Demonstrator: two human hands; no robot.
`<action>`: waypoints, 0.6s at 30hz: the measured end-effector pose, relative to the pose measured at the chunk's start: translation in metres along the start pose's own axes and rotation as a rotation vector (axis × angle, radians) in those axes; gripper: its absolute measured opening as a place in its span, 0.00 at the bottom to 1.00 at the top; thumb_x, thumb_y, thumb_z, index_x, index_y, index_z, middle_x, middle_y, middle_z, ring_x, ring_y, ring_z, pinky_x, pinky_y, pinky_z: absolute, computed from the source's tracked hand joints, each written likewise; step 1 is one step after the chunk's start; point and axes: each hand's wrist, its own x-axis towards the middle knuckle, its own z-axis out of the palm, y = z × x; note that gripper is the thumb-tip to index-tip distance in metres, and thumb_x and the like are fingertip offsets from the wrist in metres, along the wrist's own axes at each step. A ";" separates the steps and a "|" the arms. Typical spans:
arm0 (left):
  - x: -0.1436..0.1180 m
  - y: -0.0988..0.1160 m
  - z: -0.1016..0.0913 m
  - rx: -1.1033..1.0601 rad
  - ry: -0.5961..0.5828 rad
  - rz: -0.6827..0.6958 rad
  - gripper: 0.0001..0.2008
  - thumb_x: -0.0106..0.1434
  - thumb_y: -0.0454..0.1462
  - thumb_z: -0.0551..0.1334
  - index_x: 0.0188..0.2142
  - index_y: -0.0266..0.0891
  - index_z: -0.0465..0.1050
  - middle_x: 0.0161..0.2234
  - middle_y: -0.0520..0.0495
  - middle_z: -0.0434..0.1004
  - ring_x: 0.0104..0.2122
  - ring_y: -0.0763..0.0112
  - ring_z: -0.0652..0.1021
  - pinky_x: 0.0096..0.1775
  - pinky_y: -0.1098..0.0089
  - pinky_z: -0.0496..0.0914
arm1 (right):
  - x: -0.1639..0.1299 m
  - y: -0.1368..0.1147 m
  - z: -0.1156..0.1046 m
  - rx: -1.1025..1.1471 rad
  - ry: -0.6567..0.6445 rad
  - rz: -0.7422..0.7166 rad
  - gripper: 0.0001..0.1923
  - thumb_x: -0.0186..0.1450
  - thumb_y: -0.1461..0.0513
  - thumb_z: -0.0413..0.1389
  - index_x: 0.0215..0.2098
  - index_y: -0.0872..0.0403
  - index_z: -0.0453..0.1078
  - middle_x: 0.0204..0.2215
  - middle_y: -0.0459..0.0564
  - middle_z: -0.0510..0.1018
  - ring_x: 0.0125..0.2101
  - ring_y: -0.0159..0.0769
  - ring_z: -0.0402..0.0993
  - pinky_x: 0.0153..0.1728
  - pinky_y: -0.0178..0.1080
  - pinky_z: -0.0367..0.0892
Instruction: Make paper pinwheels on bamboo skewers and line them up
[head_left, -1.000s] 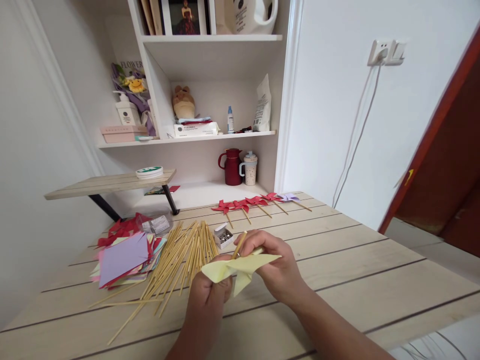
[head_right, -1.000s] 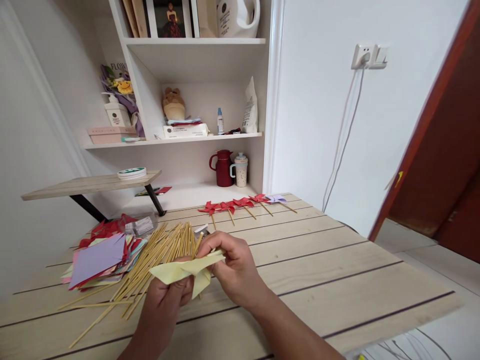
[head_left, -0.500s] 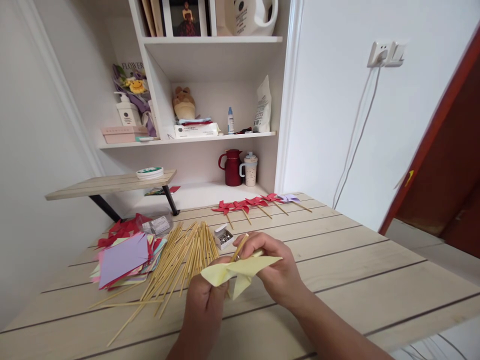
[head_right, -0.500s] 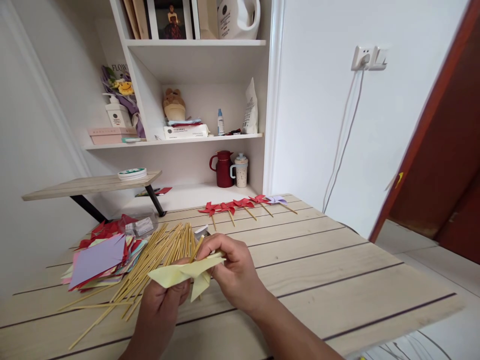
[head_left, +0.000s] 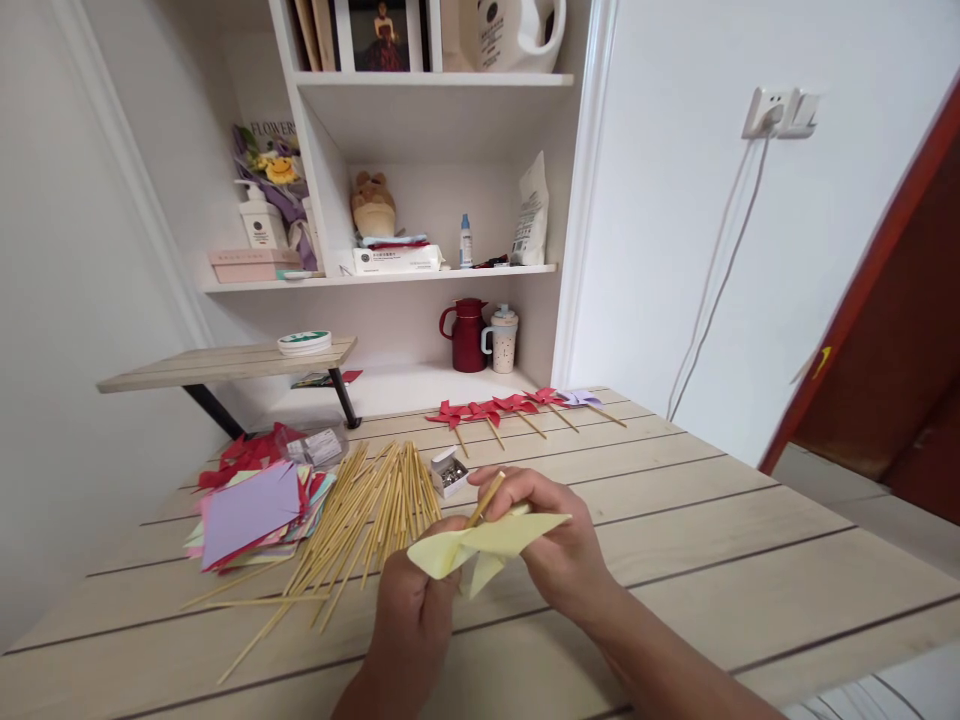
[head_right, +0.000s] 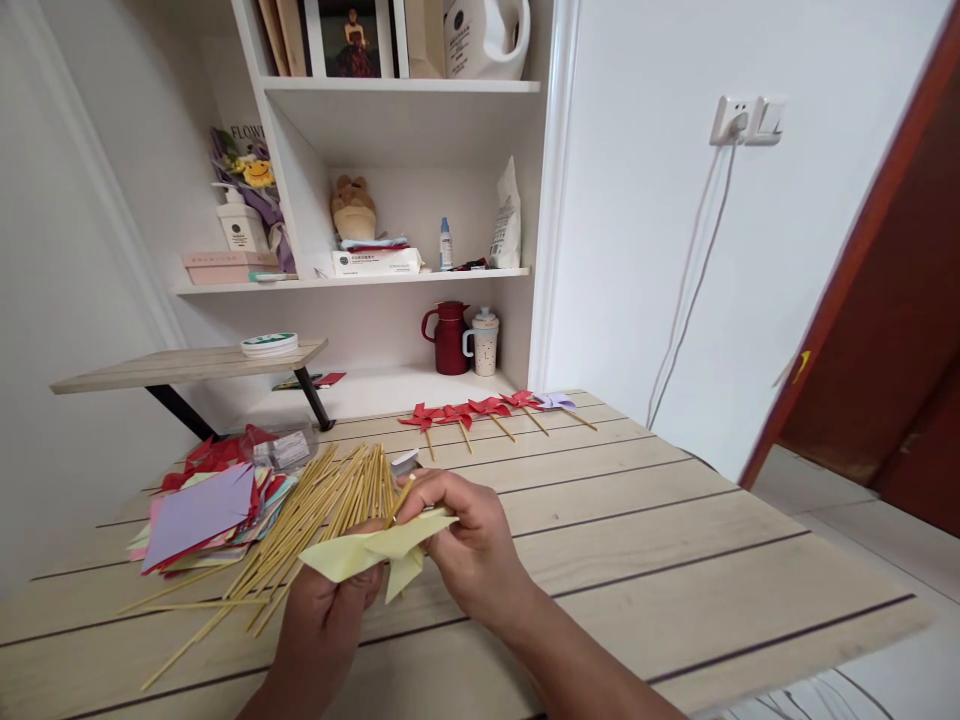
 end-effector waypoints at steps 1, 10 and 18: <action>0.000 0.000 0.000 0.020 0.002 0.028 0.15 0.64 0.47 0.59 0.36 0.39 0.80 0.18 0.55 0.56 0.19 0.75 0.56 0.23 0.72 0.53 | 0.000 0.000 0.000 -0.006 0.010 0.006 0.10 0.63 0.71 0.58 0.33 0.50 0.74 0.33 0.47 0.79 0.44 0.39 0.77 0.44 0.40 0.71; 0.010 -0.004 -0.013 0.367 0.022 0.500 0.12 0.66 0.34 0.57 0.41 0.41 0.80 0.24 0.51 0.79 0.22 0.70 0.76 0.27 0.73 0.69 | -0.001 0.005 0.002 -0.011 0.065 -0.011 0.08 0.63 0.69 0.61 0.34 0.49 0.72 0.33 0.45 0.80 0.45 0.39 0.77 0.47 0.42 0.72; 0.016 -0.005 -0.017 0.582 0.074 0.806 0.14 0.64 0.28 0.55 0.47 0.39 0.73 0.35 0.47 0.85 0.31 0.70 0.84 0.34 0.75 0.75 | -0.004 0.004 0.010 0.079 0.160 0.000 0.19 0.61 0.72 0.62 0.42 0.44 0.67 0.30 0.41 0.80 0.47 0.37 0.78 0.45 0.39 0.74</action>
